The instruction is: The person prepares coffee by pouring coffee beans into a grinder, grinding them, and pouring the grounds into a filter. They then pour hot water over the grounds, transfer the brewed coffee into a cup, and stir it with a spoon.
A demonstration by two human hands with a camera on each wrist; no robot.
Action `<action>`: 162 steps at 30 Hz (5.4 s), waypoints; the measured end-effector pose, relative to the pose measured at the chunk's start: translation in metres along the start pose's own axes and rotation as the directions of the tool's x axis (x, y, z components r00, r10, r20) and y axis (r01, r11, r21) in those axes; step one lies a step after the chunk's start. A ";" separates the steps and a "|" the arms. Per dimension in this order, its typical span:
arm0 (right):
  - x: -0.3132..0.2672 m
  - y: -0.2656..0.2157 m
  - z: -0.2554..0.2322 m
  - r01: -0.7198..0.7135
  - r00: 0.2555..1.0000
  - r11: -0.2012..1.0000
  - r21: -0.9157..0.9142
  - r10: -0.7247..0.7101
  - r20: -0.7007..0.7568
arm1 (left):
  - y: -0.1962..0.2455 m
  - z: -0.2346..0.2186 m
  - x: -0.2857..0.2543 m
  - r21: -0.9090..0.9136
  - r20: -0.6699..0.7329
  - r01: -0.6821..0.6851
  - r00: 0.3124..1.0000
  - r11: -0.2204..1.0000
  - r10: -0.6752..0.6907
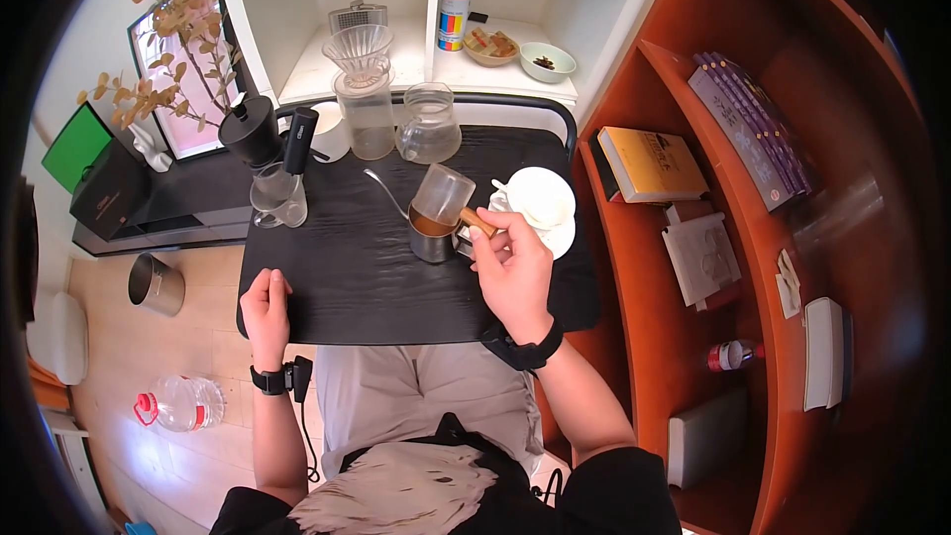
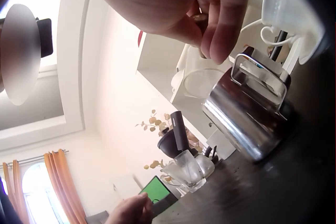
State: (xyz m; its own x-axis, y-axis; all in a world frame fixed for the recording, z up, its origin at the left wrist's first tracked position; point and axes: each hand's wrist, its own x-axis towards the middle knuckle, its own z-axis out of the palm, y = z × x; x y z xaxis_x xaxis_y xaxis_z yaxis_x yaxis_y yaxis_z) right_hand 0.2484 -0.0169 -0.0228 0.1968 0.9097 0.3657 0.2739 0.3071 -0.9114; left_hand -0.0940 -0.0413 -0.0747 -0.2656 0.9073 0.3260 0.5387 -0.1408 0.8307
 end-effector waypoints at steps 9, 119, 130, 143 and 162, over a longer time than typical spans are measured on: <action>0.059 -0.029 -0.060 -0.188 0.980 0.924 0.332 0.155 0.124 | 0.001 0.000 0.000 -0.017 -0.004 -0.010 1.000 1.000 0.010; 0.040 0.061 -0.125 -0.462 0.879 0.832 -0.309 0.475 -0.035 | 0.085 0.057 -0.021 -0.256 0.145 0.083 0.988 0.963 -0.046; 0.045 0.068 -0.119 -0.452 0.866 0.815 -0.364 0.499 0.042 | 0.140 0.130 -0.024 -0.325 0.648 0.396 0.755 0.859 -0.104; 0.025 0.050 -0.075 -0.512 0.818 0.829 -0.224 0.550 0.166 | 0.120 0.101 -0.029 -0.331 0.419 0.266 0.901 0.906 -0.111; 0.016 0.019 -0.009 -0.520 0.793 0.851 -0.080 0.515 0.326 | 0.115 0.050 -0.083 -0.331 0.443 0.422 0.859 0.844 -0.256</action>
State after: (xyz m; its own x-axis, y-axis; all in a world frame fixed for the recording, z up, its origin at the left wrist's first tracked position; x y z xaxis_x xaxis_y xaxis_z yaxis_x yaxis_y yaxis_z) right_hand 0.2649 0.0011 -0.0330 -0.0103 0.9705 -0.2410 0.2058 -0.2338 -0.9503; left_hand 0.0301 -0.1128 -0.0286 -0.0117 0.9911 -0.1323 0.0775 0.1328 0.9881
